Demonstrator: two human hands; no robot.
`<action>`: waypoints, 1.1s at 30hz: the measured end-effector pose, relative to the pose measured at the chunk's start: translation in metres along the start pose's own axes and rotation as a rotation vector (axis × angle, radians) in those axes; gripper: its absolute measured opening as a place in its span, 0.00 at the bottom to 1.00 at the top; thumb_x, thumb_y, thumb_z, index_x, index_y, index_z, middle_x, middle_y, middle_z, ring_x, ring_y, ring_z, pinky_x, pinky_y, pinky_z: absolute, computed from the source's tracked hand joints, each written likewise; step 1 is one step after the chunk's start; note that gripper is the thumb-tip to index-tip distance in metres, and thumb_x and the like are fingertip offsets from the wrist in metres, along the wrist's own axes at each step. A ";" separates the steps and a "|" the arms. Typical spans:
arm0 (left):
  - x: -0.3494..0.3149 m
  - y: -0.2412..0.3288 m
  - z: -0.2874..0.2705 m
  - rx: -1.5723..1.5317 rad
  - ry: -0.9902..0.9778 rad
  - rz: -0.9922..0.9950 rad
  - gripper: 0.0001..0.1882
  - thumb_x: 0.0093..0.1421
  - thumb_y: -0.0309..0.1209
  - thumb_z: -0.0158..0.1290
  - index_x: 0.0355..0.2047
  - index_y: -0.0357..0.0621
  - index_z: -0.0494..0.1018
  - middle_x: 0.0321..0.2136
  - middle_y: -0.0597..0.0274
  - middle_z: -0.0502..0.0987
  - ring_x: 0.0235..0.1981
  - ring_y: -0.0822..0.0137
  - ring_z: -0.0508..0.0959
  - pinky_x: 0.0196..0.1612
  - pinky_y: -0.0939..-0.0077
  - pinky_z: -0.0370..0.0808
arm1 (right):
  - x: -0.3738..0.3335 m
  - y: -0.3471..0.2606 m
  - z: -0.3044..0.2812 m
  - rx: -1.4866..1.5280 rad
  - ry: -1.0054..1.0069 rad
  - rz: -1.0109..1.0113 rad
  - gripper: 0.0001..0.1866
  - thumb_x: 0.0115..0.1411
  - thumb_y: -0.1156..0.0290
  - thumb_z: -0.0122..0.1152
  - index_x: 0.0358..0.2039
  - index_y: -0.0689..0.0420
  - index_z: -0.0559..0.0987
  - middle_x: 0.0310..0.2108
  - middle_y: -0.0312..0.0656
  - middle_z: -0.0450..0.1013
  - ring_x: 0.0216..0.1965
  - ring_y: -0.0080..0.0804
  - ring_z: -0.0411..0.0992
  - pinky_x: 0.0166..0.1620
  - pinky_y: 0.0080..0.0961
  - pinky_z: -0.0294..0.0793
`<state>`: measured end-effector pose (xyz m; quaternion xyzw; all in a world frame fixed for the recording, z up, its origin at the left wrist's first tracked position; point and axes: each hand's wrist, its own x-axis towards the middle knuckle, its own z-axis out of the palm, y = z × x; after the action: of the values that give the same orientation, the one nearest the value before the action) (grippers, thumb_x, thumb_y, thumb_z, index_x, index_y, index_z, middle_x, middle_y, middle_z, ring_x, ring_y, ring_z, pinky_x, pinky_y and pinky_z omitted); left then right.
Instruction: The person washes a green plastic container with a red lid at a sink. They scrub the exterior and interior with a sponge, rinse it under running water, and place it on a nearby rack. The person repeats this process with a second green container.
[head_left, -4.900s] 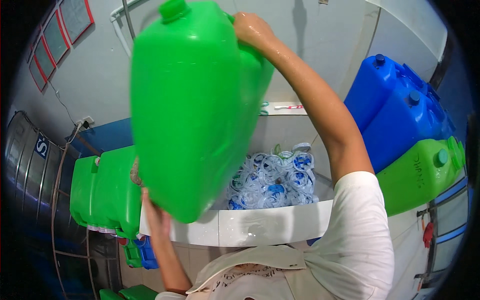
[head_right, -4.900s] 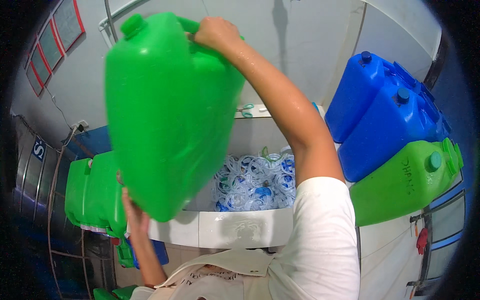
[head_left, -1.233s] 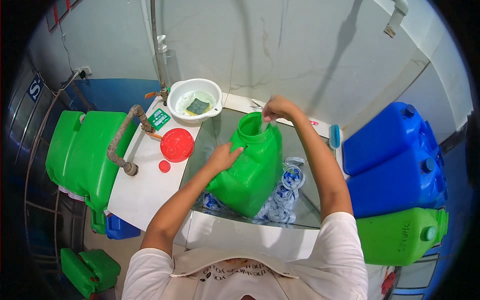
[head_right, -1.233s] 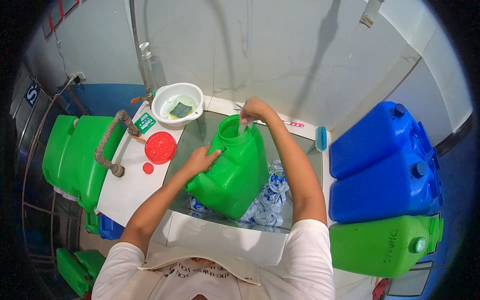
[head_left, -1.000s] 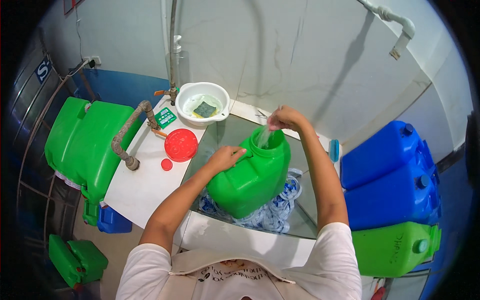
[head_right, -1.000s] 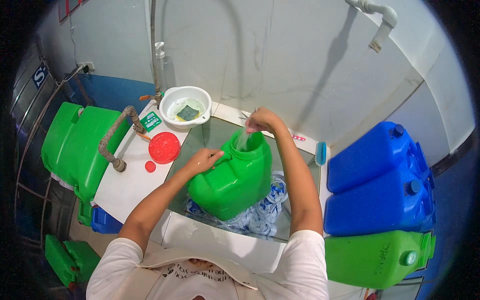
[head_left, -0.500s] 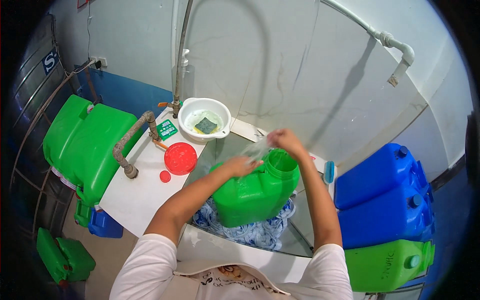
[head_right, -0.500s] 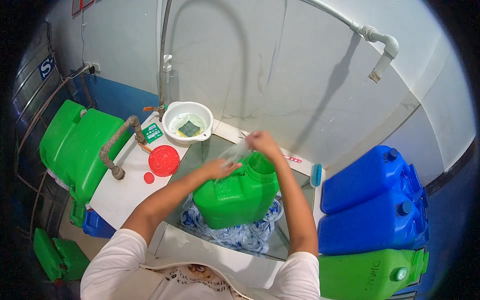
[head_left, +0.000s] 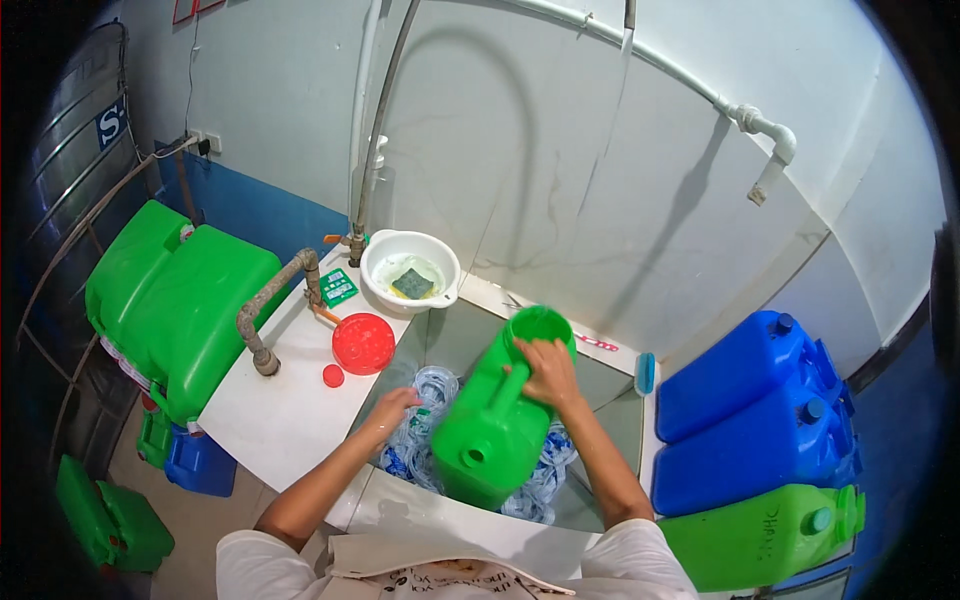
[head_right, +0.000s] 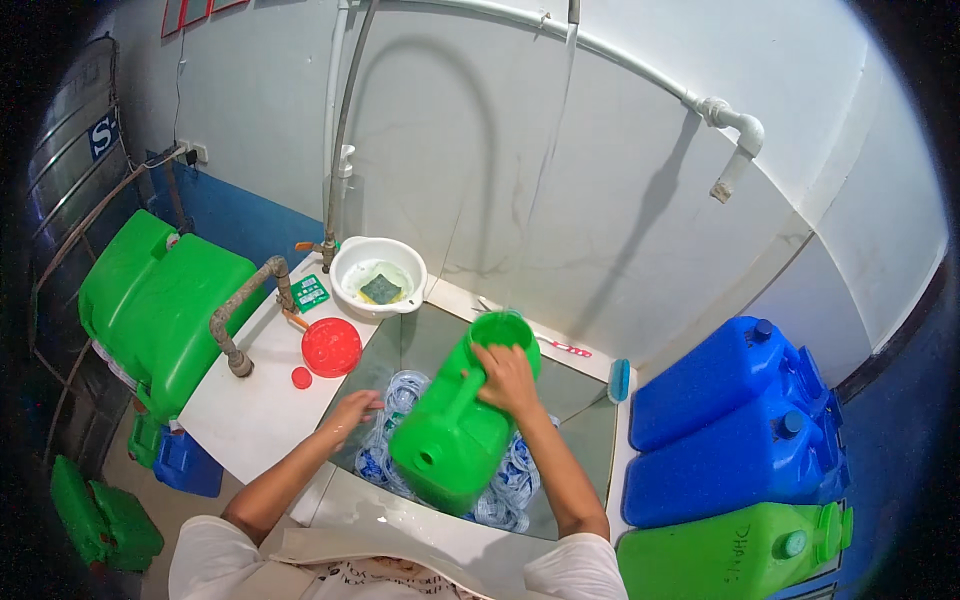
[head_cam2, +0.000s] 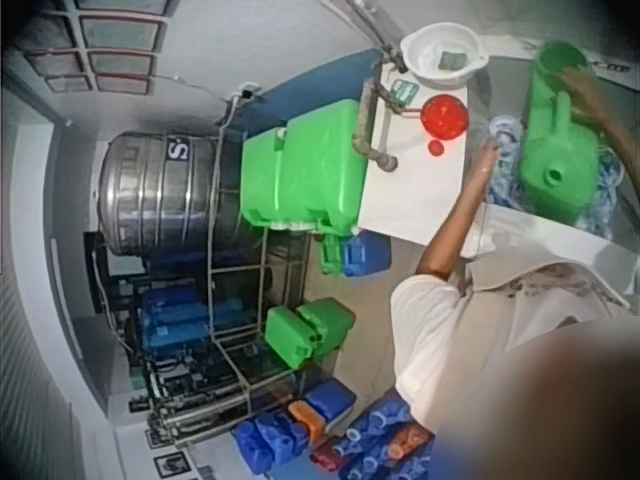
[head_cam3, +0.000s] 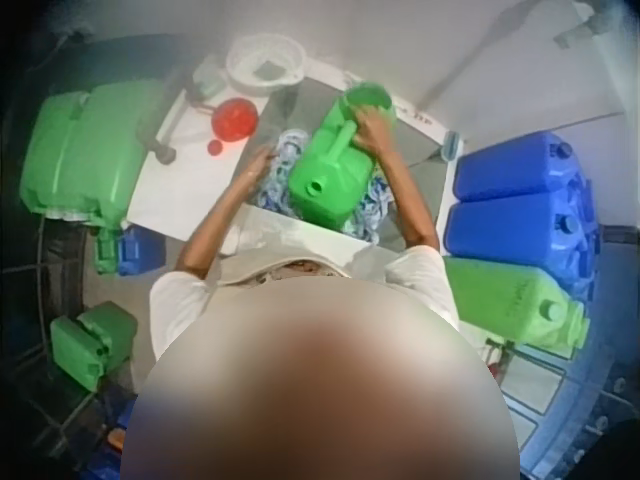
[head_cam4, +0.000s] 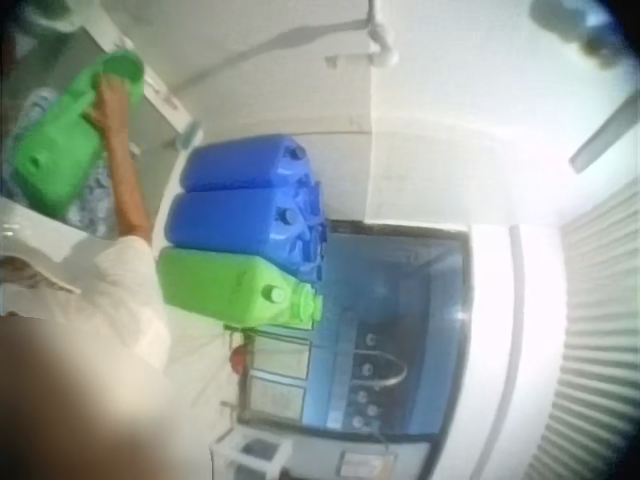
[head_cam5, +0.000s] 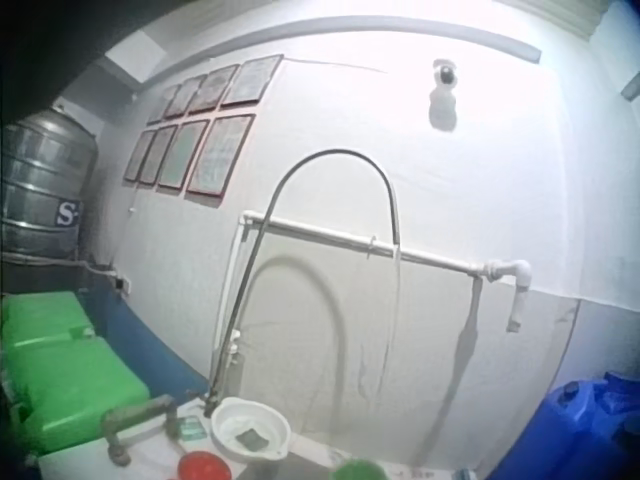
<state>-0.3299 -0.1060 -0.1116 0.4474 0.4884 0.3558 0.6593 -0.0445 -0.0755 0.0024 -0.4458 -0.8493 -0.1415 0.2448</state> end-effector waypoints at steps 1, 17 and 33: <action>-0.007 -0.002 -0.007 -0.061 0.021 -0.065 0.24 0.63 0.44 0.40 0.52 0.41 0.65 0.44 0.57 0.73 0.49 0.66 0.68 0.52 0.74 0.62 | 0.019 -0.005 -0.013 -0.009 0.025 -0.014 0.24 0.46 0.55 0.63 0.40 0.57 0.75 0.25 0.44 0.70 0.29 0.40 0.68 0.32 0.36 0.61; -0.185 0.088 -0.089 -0.522 0.128 0.172 0.31 0.62 0.52 0.38 0.56 0.40 0.59 0.51 0.52 0.67 0.49 0.59 0.70 0.52 0.61 0.69 | 0.201 -0.014 -0.165 0.020 -0.058 0.543 0.22 0.42 0.53 0.61 0.27 0.62 0.79 0.26 0.56 0.74 0.31 0.52 0.73 0.35 0.40 0.71; -0.212 0.140 -0.109 -0.504 0.265 0.366 0.28 0.62 0.49 0.43 0.50 0.36 0.64 0.42 0.50 0.73 0.39 0.63 0.77 0.39 0.70 0.78 | 0.216 -0.006 -0.170 0.195 0.166 0.533 0.23 0.43 0.54 0.57 0.23 0.67 0.78 0.23 0.59 0.73 0.27 0.53 0.74 0.32 0.40 0.71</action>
<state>-0.4970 -0.2232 0.0756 0.3004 0.3782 0.6329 0.6051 -0.1042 -0.0080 0.2626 -0.6142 -0.6892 -0.0257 0.3835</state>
